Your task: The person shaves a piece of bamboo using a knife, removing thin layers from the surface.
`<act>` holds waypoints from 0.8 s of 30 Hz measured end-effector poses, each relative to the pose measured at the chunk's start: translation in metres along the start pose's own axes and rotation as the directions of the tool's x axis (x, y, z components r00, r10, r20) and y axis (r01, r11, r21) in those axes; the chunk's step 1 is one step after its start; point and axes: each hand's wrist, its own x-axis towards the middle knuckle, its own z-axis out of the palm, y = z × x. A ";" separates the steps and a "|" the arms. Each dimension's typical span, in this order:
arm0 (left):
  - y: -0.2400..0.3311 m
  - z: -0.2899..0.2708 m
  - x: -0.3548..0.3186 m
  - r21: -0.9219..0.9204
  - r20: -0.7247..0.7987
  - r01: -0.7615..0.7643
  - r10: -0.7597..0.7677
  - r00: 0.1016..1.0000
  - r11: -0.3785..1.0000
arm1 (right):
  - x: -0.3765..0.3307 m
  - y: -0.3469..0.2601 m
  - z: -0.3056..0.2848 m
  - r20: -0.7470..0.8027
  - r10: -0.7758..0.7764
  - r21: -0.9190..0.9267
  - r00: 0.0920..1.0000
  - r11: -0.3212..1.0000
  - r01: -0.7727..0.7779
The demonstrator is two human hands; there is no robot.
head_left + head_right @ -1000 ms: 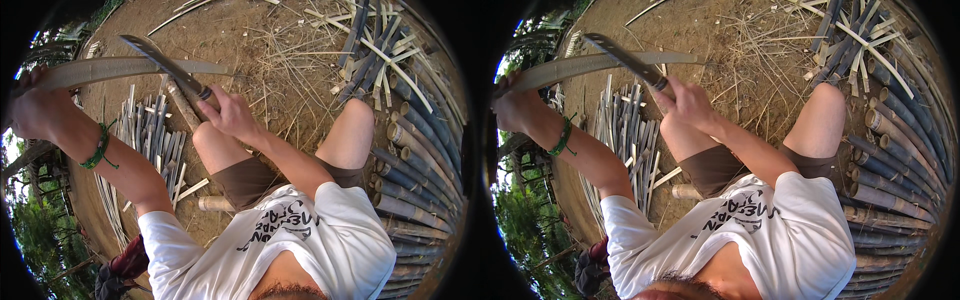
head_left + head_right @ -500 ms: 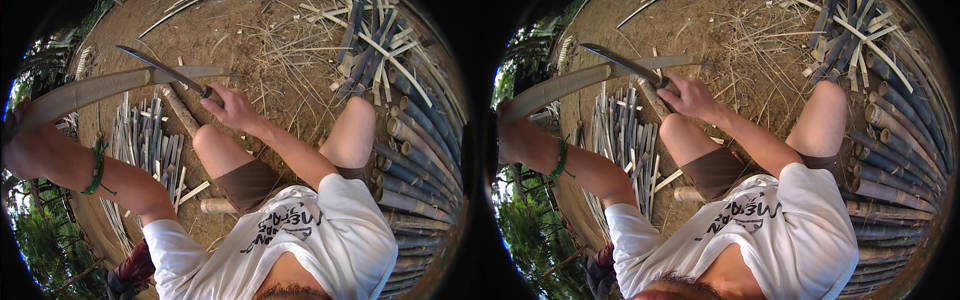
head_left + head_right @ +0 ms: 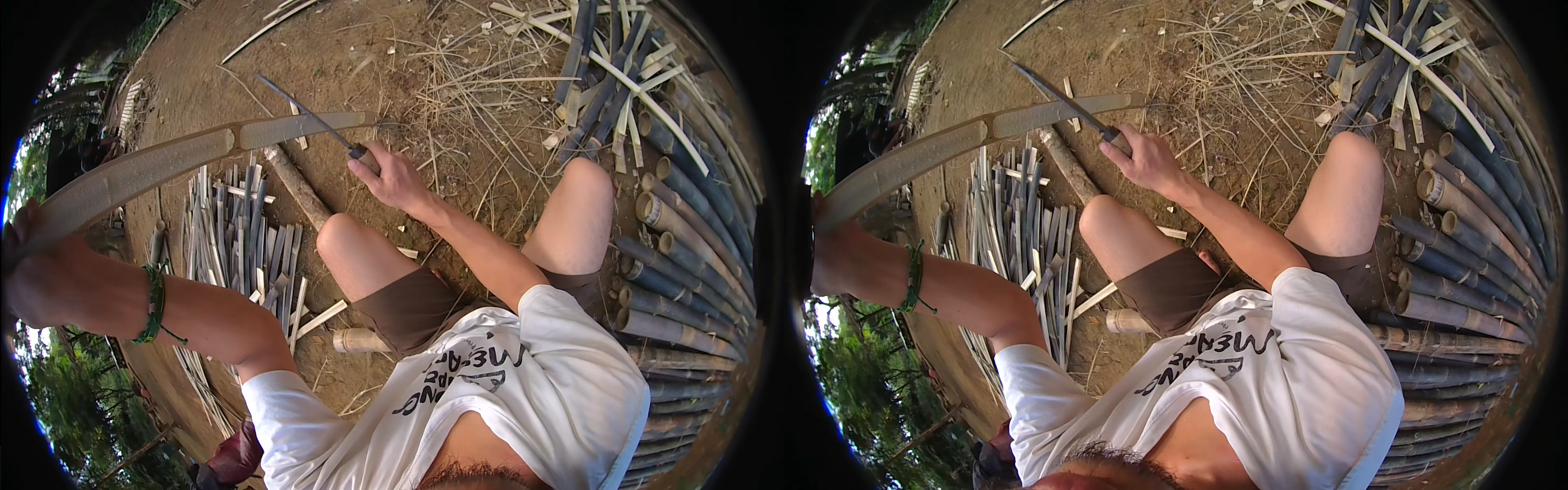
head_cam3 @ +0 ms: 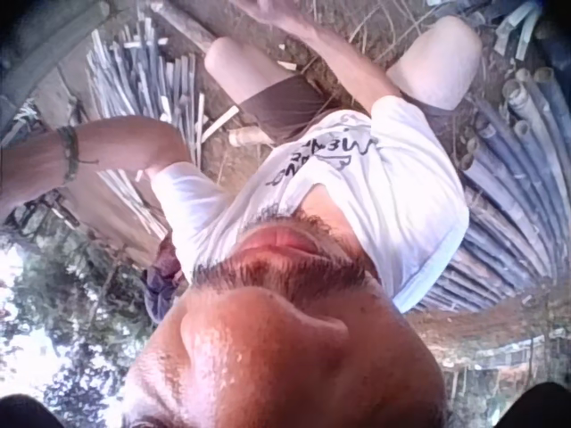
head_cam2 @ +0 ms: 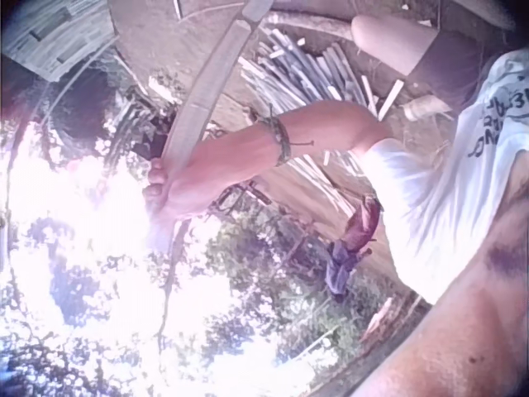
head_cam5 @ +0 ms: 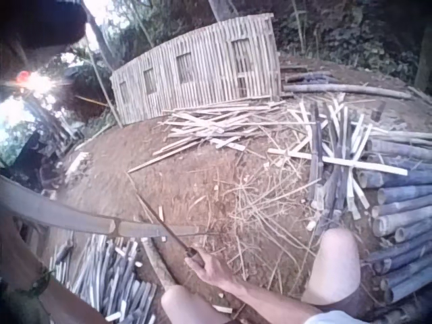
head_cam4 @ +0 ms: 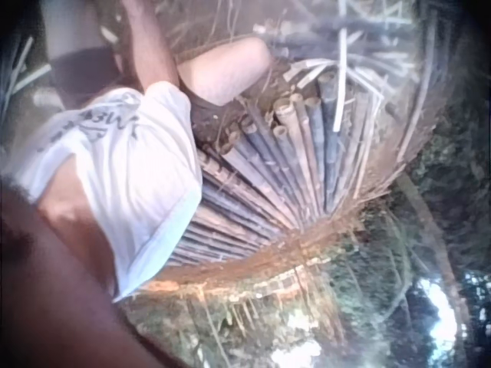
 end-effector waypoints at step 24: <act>-0.030 -0.076 0.078 -0.500 0.817 0.581 0.128 0.562 0.642 | -0.026 0.038 -0.011 0.021 0.082 -0.050 0.996 0.995 -0.081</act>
